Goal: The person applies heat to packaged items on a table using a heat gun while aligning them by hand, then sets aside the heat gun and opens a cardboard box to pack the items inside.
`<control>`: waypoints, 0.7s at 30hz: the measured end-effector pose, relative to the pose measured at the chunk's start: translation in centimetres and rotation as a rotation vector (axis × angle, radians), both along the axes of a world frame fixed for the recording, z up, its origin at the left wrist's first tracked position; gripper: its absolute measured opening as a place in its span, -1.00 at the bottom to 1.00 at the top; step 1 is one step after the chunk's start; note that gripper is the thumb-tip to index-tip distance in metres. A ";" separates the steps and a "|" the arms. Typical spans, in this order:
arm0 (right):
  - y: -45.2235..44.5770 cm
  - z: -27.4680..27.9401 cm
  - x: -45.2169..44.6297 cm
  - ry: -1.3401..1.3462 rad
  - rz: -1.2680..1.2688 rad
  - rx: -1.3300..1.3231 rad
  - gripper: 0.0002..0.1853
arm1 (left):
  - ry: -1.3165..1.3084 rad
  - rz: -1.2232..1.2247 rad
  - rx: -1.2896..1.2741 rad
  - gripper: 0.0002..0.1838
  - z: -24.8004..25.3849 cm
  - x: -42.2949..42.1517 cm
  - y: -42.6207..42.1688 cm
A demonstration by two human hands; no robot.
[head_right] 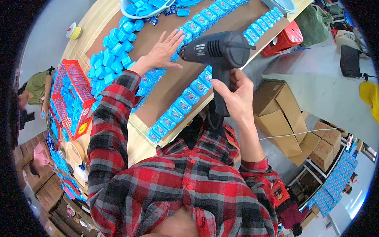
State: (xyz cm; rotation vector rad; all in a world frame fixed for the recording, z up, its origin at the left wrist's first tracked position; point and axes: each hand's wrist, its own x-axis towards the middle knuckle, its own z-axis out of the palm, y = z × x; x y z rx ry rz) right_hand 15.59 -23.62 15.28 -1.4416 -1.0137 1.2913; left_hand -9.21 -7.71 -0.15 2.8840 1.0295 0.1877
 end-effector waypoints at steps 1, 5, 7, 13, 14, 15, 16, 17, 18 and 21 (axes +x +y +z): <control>0.1 -0.1 -0.1 0.003 0.002 -0.002 -0.68 | 0.003 0.002 -0.002 0.11 -0.1 -0.1 0.0; 1.2 -0.9 -0.2 -0.075 -0.137 0.086 -0.74 | -0.033 -0.015 0.032 0.12 -0.3 -0.1 0.1; 0.8 -0.9 -0.1 -0.057 -0.094 0.060 -0.73 | -0.031 -0.009 0.026 0.12 -0.1 -0.2 0.1; -0.1 -1.3 0.4 -0.020 -0.026 -0.017 -0.69 | -0.009 0.007 -0.010 0.13 0.1 0.0 0.0; -0.1 -1.5 0.5 -0.029 -0.054 -0.012 -0.69 | -0.004 0.008 -0.012 0.13 0.1 0.0 0.0; -0.1 -1.6 0.6 -0.039 -0.081 -0.006 -0.69 | 0.001 0.010 -0.012 0.13 0.2 0.1 0.0; -0.2 -1.7 0.7 -0.037 -0.082 -0.006 -0.69 | 0.002 0.008 -0.012 0.13 0.3 0.1 0.0; -0.3 -1.7 1.0 -0.048 -0.085 -0.004 -0.71 | 0.001 -0.001 -0.009 0.14 0.5 -0.1 -0.1; -0.3 -1.8 1.2 -0.060 -0.086 -0.003 -0.72 | -0.001 -0.008 -0.005 0.15 0.7 -0.3 -0.1; -0.8 -1.9 1.6 -0.080 -0.088 0.001 -0.75 | -0.002 -0.024 0.001 0.16 1.5 -1.2 -0.7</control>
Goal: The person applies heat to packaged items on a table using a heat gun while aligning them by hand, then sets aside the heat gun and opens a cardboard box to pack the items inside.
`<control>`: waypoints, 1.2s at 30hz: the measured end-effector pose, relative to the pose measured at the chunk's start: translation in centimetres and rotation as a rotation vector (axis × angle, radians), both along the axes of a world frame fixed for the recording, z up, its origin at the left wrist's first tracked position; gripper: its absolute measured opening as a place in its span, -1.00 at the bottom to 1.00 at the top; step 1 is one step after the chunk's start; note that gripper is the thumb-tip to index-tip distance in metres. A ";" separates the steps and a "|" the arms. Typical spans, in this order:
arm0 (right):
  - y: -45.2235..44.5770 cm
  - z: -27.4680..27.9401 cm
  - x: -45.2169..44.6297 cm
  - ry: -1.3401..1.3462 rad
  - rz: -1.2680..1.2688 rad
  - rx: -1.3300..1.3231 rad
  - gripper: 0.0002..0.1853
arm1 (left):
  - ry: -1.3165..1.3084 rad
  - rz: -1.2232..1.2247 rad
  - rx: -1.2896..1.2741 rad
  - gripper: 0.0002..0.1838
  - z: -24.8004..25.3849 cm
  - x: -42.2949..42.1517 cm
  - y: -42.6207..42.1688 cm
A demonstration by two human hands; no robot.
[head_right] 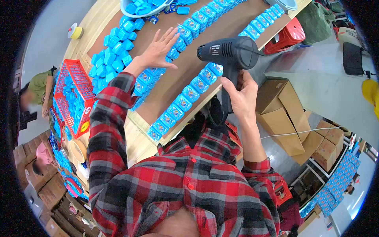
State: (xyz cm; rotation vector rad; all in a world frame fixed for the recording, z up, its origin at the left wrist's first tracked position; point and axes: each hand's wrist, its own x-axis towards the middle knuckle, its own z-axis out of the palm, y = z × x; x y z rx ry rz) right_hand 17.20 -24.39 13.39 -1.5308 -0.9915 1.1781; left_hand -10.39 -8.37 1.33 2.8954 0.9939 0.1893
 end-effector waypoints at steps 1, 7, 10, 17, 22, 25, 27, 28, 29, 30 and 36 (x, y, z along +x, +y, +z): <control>-0.3 0.0 0.0 -0.002 0.005 -0.006 -0.75 | 0.005 0.003 -0.014 0.17 0.4 -0.7 -0.5; -1.7 0.6 -1.2 0.055 0.043 -0.003 -0.74 | 0.036 0.013 -0.066 0.18 1.4 -3.6 -3.5; -2.2 1.2 -2.3 0.099 0.073 0.010 -0.73 | 0.035 0.020 -0.086 0.18 0.6 -3.8 -4.3; -2.8 1.9 -3.4 0.092 0.163 -0.001 -0.67 | 0.027 0.037 -0.095 0.17 -0.4 -3.6 -4.7; -2.8 2.5 -3.4 -0.003 0.149 0.040 -0.66 | 0.020 0.033 -0.089 0.16 -0.3 -3.6 -4.8; -3.0 2.5 -3.3 -0.047 0.180 0.047 -0.66 | 0.012 0.024 -0.091 0.16 -0.4 -3.4 -4.7; -3.1 2.1 -3.4 -0.004 0.197 0.038 -0.67 | 0.018 0.026 -0.088 0.16 -0.5 -3.2 -4.7; -3.1 1.9 -3.5 0.019 0.209 0.034 -0.68 | 0.022 0.030 -0.086 0.16 -0.4 -3.3 -4.7; -3.0 1.8 -3.7 0.043 0.223 0.031 -0.69 | 0.027 0.036 -0.084 0.16 -0.4 -3.4 -4.8; -2.8 1.7 -3.9 0.045 0.226 0.031 -0.69 | 0.029 0.039 -0.083 0.16 -0.3 -3.6 -4.8; -2.2 2.1 -4.2 -0.023 0.135 0.067 -0.68 | 0.024 0.040 -0.081 0.16 -0.4 -3.4 -4.8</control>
